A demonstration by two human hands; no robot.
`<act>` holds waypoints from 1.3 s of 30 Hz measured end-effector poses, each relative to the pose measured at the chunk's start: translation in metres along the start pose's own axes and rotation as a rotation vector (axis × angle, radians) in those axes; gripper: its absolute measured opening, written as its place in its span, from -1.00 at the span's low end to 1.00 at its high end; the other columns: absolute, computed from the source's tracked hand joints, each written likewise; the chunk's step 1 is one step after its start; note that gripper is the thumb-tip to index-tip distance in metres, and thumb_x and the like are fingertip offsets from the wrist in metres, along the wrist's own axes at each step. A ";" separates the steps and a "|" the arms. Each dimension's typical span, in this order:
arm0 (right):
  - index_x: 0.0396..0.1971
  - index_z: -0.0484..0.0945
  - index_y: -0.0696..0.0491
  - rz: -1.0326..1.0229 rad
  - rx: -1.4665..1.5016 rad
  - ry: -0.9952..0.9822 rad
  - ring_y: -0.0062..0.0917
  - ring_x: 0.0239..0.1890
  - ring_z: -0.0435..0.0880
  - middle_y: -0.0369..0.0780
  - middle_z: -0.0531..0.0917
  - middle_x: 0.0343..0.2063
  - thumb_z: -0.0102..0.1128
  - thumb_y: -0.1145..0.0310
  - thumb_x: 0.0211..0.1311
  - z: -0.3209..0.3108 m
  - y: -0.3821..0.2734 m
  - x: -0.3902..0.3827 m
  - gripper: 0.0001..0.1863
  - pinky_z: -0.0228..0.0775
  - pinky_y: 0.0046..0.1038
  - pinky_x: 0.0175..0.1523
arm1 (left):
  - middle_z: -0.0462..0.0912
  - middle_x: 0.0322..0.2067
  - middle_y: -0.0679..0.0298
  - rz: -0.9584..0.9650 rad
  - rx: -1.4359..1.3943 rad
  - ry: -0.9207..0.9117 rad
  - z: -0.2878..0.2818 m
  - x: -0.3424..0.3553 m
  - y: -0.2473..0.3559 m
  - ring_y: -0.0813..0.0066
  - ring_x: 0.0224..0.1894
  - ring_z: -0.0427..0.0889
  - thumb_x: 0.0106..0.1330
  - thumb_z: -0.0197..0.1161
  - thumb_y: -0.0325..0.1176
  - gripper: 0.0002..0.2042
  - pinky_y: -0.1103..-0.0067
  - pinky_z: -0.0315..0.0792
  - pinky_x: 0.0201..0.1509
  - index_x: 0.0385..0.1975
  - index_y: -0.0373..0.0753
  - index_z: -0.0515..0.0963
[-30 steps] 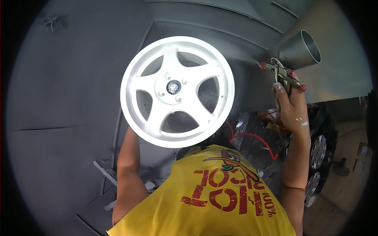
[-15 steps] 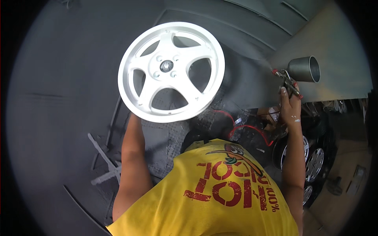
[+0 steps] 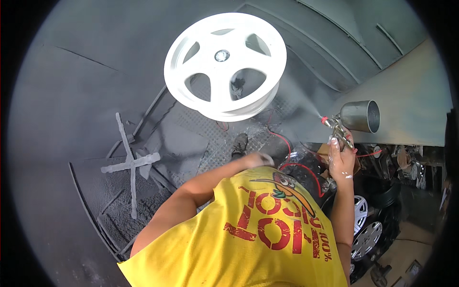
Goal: The person places a wheel on a stand and sprays it with white paint using a spray gun. The person also pours paint from a container into the spray gun cup before continuing to spray the wheel.
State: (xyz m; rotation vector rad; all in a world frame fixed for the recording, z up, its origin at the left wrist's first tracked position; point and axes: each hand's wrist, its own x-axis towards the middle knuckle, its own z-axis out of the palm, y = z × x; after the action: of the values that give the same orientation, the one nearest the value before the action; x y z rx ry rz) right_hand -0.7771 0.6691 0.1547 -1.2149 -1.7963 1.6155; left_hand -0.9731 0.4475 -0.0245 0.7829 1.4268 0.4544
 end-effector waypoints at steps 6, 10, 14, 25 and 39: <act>0.16 0.40 0.17 -0.092 -0.105 -0.055 -0.65 -0.42 0.47 -0.33 0.54 -0.47 0.13 0.20 0.42 -0.011 -0.002 -0.002 -0.55 0.36 -0.53 -0.24 | 0.49 0.27 0.17 -0.011 0.055 -0.354 -0.009 -0.018 -0.009 0.29 0.32 0.41 0.46 0.02 -0.03 -0.49 0.44 0.21 0.40 0.28 -0.19 0.46; 0.14 0.41 0.20 -0.116 -0.162 -0.132 -0.54 -0.32 0.53 -0.25 0.58 -0.38 0.13 0.19 0.42 -0.017 -0.005 -0.002 -0.54 0.40 -0.46 -0.10 | 0.39 0.35 0.16 0.113 0.030 -0.341 -0.018 -0.013 -0.077 0.29 0.38 0.34 0.49 -0.07 0.01 -0.46 0.45 0.16 0.44 0.31 -0.23 0.41; 0.13 0.43 0.22 -0.174 -0.151 -0.161 -0.46 -0.22 0.57 -0.16 0.60 -0.24 0.11 0.21 0.42 -0.017 -0.006 -0.004 -0.56 0.40 -0.42 0.00 | 0.37 0.36 0.14 0.016 0.008 -0.189 -0.013 -0.012 -0.097 0.28 0.39 0.32 0.50 -0.09 0.04 -0.43 0.46 0.15 0.45 0.31 -0.27 0.40; 0.13 0.40 0.23 -0.194 -0.184 -0.272 -0.36 -0.08 0.62 -0.09 0.63 -0.13 0.09 0.28 0.43 -0.018 -0.025 -0.012 -0.59 0.38 -0.40 0.11 | 0.73 -0.19 0.07 -0.304 -0.134 0.507 -0.006 -0.018 -0.089 0.34 -0.16 0.67 0.27 0.33 -0.06 -0.58 0.45 0.48 0.03 -0.09 -0.32 0.65; 0.05 0.42 0.27 -0.453 -0.359 -0.427 -0.15 -0.23 0.69 -0.02 0.66 -0.25 0.12 0.39 0.37 -0.009 -0.072 -0.005 -0.66 0.48 -0.30 -0.05 | 0.70 -0.42 0.25 -0.124 -0.286 1.031 -0.034 -0.007 -0.090 0.51 -0.41 0.60 0.28 0.37 -0.33 -0.80 0.51 0.48 -0.24 -0.23 -0.32 0.63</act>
State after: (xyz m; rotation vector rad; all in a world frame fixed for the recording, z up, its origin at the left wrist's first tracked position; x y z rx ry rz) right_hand -0.7903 0.6745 0.2264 -0.5349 -2.4900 1.3899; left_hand -1.0222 0.3887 -0.0828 0.1869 2.2647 1.0242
